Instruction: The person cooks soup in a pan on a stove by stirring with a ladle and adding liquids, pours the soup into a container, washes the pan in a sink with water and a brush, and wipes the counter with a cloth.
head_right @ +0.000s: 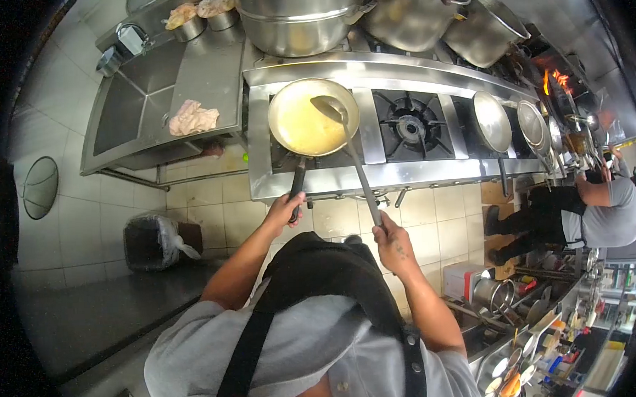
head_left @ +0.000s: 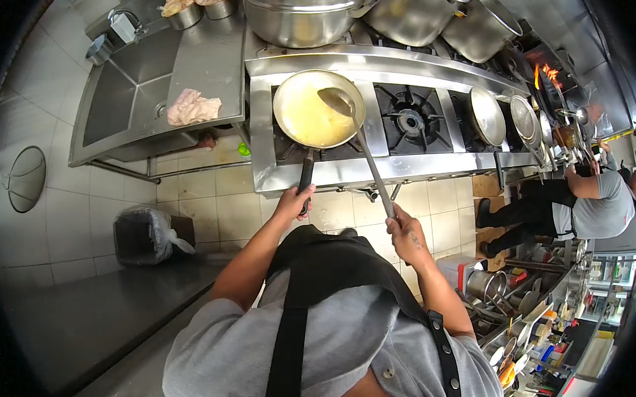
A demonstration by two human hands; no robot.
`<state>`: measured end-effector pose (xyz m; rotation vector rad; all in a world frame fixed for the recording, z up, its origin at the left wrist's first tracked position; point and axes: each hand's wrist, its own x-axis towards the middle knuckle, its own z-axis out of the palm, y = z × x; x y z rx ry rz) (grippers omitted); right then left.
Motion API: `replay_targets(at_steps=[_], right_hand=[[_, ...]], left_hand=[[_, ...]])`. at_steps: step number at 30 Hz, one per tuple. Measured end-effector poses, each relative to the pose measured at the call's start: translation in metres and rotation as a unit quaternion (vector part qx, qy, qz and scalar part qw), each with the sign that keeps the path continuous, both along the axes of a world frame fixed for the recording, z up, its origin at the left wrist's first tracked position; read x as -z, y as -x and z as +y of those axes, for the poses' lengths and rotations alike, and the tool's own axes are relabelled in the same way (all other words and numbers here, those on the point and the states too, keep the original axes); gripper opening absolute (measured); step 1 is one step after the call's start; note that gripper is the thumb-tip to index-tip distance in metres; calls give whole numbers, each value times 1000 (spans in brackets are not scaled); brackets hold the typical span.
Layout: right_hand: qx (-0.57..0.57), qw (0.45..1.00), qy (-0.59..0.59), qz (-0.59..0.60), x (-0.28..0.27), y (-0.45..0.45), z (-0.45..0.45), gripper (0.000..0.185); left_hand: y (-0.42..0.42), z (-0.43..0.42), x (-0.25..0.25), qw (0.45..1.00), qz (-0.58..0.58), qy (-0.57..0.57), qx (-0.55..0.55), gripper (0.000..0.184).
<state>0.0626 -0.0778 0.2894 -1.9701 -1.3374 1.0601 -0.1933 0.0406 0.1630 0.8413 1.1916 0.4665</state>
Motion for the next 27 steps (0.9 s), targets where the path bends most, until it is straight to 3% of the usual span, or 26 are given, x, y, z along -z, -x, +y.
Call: replay_targets(at_steps=[3, 7, 14, 21, 27], right_hand=[[-13, 999, -27, -16, 1, -5, 19, 39], [-44, 985, -127, -103, 36, -17, 58, 39], [-100, 968, -92, -210, 55, -22, 109, 41], [-257, 886, -17, -385, 33, -33, 85, 54], [-300, 828, -63, -470, 30, -72, 56, 61]], left_hand=[[13, -3, 20, 994, -48, 23, -93, 47], [31, -10, 32, 995, 7, 30, -90, 51], [44, -31, 34, 996, 50, 36, -69, 41], [57, -49, 45, 988, 92, 67, -100, 42], [67, -56, 63, 983, 120, 77, -113, 42]])
